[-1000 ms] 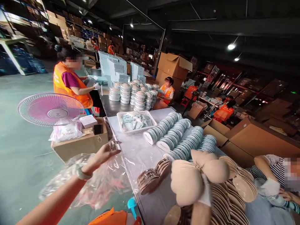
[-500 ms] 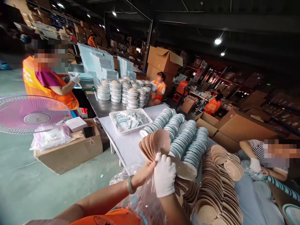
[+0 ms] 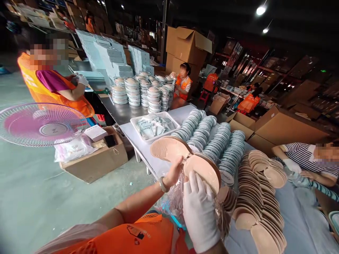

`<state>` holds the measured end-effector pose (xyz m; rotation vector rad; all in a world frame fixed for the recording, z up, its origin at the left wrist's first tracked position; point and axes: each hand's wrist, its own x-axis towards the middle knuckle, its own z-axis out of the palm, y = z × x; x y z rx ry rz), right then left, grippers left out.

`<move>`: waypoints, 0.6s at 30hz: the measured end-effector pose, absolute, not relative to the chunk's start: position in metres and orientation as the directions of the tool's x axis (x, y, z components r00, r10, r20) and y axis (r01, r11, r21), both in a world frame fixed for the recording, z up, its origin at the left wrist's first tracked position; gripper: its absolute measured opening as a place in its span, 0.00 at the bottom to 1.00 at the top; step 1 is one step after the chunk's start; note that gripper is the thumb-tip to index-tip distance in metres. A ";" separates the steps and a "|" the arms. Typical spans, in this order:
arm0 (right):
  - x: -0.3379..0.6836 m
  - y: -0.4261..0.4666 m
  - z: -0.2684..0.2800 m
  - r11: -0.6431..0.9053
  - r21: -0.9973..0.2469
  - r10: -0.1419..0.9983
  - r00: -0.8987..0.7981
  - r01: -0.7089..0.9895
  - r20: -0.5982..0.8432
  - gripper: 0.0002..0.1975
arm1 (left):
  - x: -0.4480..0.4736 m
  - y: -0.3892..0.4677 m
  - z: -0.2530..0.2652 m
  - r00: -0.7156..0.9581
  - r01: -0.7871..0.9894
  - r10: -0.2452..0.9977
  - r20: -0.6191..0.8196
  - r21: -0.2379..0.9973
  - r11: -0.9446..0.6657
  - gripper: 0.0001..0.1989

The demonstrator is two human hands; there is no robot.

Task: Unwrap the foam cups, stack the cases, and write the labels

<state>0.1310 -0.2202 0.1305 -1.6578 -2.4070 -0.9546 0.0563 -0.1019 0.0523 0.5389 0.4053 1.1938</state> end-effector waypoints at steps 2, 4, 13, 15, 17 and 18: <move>0.134 -0.222 0.132 0.264 0.408 0.810 -0.431 0.874 0.399 0.15 | 0.050 -0.098 0.055 0.347 -0.764 0.938 -0.007 0.578 0.286 0.33; 0.137 -0.221 0.134 0.328 0.341 0.771 -0.458 0.881 0.442 0.14 | 0.045 -0.094 0.056 0.387 -0.754 0.922 0.005 0.577 0.313 0.33; 0.177 -0.193 0.156 0.404 -0.461 0.591 0.160 0.790 0.791 0.12 | 0.029 -0.084 0.050 0.442 -0.637 0.893 0.088 0.732 0.243 0.34; 0.189 -0.176 0.160 0.385 -0.691 0.717 0.273 0.612 0.641 0.23 | 0.028 -0.087 0.052 0.440 -0.588 0.891 0.111 0.785 0.193 0.32; 0.199 -0.158 0.163 0.321 -0.819 0.859 0.218 0.476 0.463 0.33 | 0.027 -0.092 0.056 0.456 -0.535 0.881 0.128 0.830 0.156 0.30; 0.202 -0.150 0.164 0.288 -0.853 0.907 0.161 0.436 0.388 0.37 | 0.028 -0.095 0.058 0.465 -0.507 0.875 0.137 0.851 0.136 0.30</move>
